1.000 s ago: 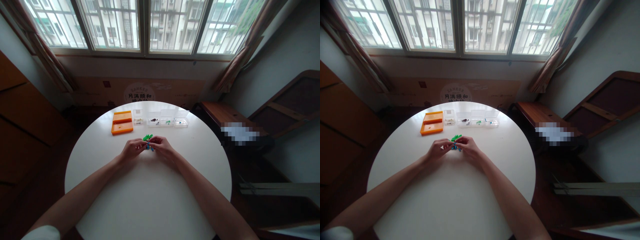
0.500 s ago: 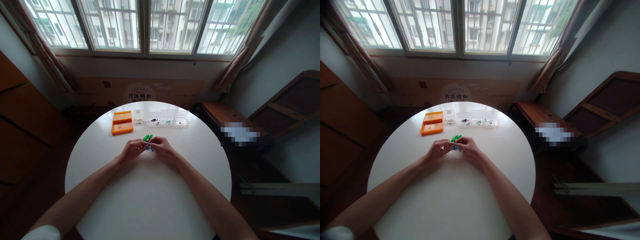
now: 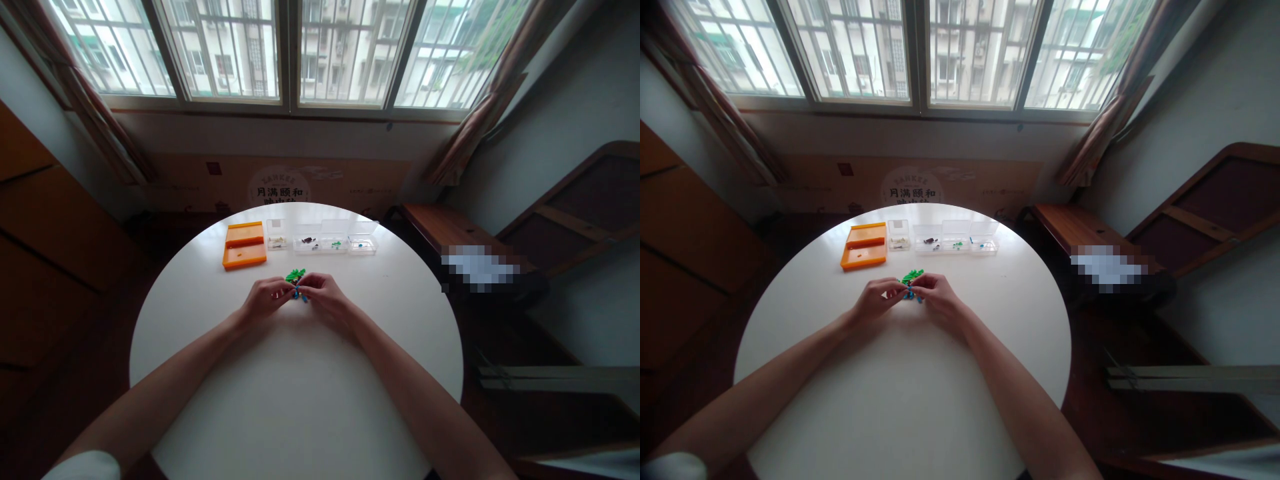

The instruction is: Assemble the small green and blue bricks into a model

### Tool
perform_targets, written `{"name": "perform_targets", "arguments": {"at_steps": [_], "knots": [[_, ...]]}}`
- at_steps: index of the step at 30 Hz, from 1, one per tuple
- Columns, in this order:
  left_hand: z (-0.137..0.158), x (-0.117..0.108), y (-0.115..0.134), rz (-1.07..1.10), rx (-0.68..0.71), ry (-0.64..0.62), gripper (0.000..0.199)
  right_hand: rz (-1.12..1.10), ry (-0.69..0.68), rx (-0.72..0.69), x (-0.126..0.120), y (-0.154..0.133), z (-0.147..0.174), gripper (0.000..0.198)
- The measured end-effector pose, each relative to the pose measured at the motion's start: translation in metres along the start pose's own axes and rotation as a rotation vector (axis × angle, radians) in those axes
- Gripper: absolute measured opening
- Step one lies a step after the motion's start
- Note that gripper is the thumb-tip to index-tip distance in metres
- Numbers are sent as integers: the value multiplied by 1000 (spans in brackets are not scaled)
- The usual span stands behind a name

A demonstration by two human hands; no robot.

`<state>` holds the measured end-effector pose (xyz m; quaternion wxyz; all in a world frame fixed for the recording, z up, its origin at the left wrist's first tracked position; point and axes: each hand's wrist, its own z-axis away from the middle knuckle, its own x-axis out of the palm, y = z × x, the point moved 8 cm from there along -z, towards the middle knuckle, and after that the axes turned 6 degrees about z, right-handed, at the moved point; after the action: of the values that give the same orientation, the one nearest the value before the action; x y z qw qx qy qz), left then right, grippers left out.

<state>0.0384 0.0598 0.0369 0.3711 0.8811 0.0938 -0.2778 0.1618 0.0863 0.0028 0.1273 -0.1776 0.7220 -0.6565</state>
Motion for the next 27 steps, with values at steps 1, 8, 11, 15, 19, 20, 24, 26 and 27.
{"name": "perform_targets", "arguments": {"at_steps": [1, 8, 11, 15, 19, 20, 24, 26, 27], "knots": [[0, 0, 0, 0, -2, -2, 16, -1, -1, -1, 0, 1, 0, 29], [0, 0, 1, -8, -2, 9, 16, 6, 3, -5, -1, 2, -1, 30], [0, -1, 1, -12, -7, 8, 16, -3, 1, -5, 0, 1, -1, 29], [-1, 0, 1, -22, -17, -6, 16, -9, 3, -3, 0, 1, -1, 28], [-1, -1, 2, -17, -2, -3, 16, -9, -5, 0, 0, 2, -1, 27], [-1, 0, 2, -15, -1, -2, 16, -10, -5, 0, 0, 2, -1, 28], [-1, 0, 2, -1, -1, -8, 16, -13, -1, 1, 0, 3, -2, 29], [-1, 0, 2, 3, 2, -9, 16, -11, -3, 4, 0, 3, -2, 29], [-1, 0, 3, 2, 3, -9, 16, -9, -4, 4, 0, 3, -2, 29]]}}
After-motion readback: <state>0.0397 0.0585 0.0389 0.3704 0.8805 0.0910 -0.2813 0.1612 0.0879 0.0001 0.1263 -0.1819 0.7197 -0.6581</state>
